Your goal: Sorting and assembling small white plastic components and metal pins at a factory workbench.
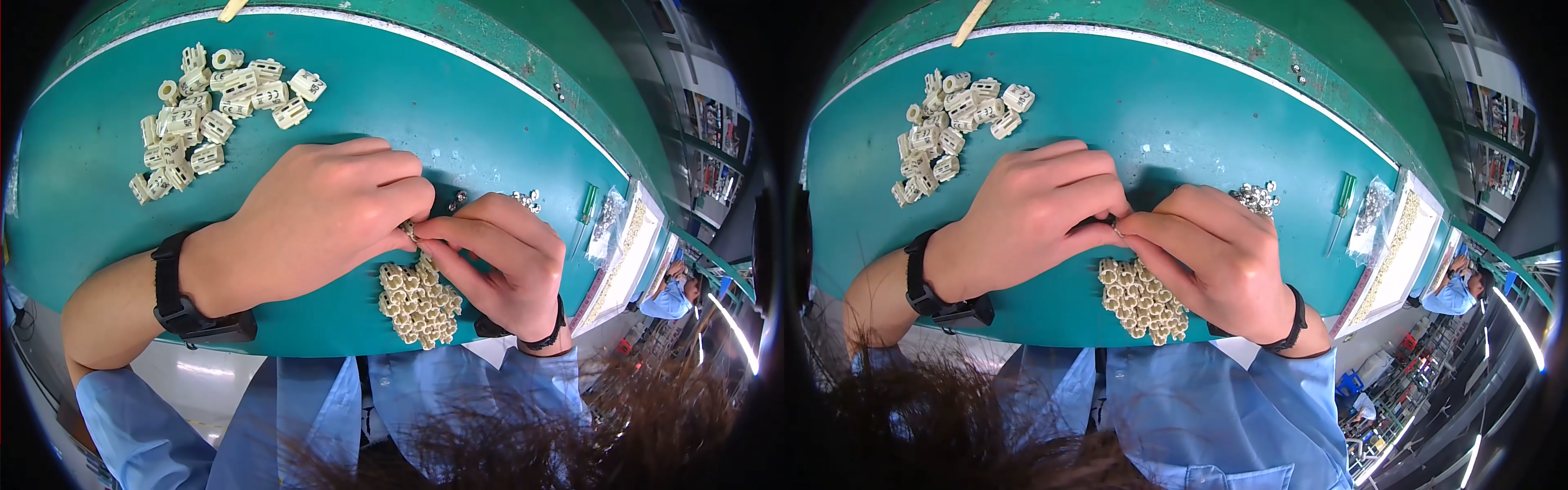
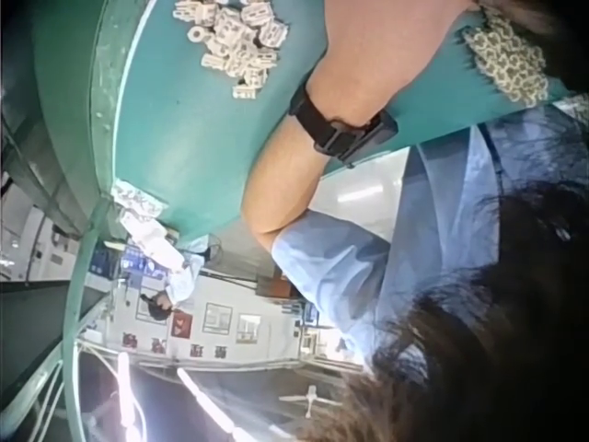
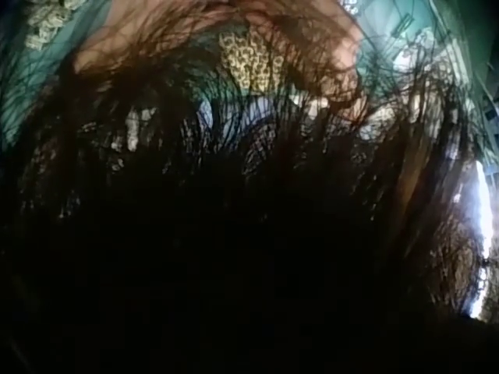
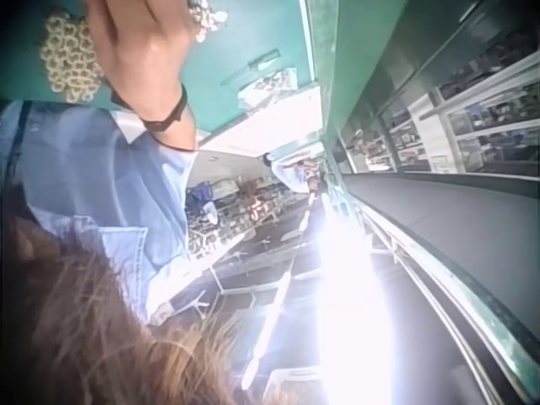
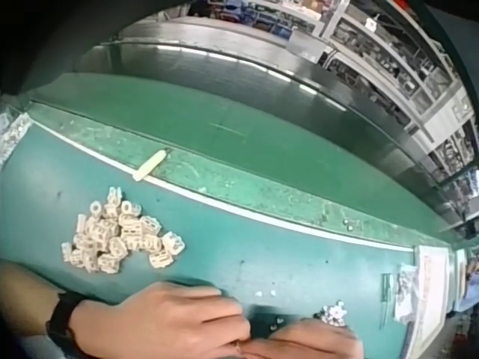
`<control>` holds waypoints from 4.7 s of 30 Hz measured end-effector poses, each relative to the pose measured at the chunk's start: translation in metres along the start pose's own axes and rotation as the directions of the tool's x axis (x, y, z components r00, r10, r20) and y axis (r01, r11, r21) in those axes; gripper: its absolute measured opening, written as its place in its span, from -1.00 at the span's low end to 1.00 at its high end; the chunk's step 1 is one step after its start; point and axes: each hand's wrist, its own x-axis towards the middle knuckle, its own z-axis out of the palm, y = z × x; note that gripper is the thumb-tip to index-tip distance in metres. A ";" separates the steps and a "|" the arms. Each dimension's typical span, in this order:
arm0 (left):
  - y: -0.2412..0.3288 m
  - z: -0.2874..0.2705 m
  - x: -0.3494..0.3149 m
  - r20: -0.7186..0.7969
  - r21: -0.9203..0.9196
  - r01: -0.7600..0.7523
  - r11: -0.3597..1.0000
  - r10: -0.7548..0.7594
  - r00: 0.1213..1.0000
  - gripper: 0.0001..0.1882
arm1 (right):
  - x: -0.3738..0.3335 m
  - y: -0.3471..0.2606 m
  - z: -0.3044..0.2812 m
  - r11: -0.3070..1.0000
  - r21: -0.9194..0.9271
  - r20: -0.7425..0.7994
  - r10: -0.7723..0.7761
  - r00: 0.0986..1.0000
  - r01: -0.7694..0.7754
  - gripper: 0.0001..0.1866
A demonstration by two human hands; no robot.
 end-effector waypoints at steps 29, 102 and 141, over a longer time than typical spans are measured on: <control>0.050 -0.067 0.059 0.130 0.146 0.115 0.983 -0.134 0.982 -0.63 | -0.002 0.028 -0.067 0.992 -0.122 -0.035 0.032 0.999 -0.036 -0.78; 0.067 -0.088 0.106 0.110 0.520 0.040 0.853 -0.113 0.987 -0.59 | -0.015 0.040 -0.119 0.985 -0.131 -0.064 0.107 0.992 -0.115 -0.78; 0.026 -0.033 0.052 0.065 -0.210 0.051 0.976 -0.038 0.997 -0.68 | 0.005 0.025 -0.078 0.950 0.151 0.020 0.275 0.961 -0.274 -0.83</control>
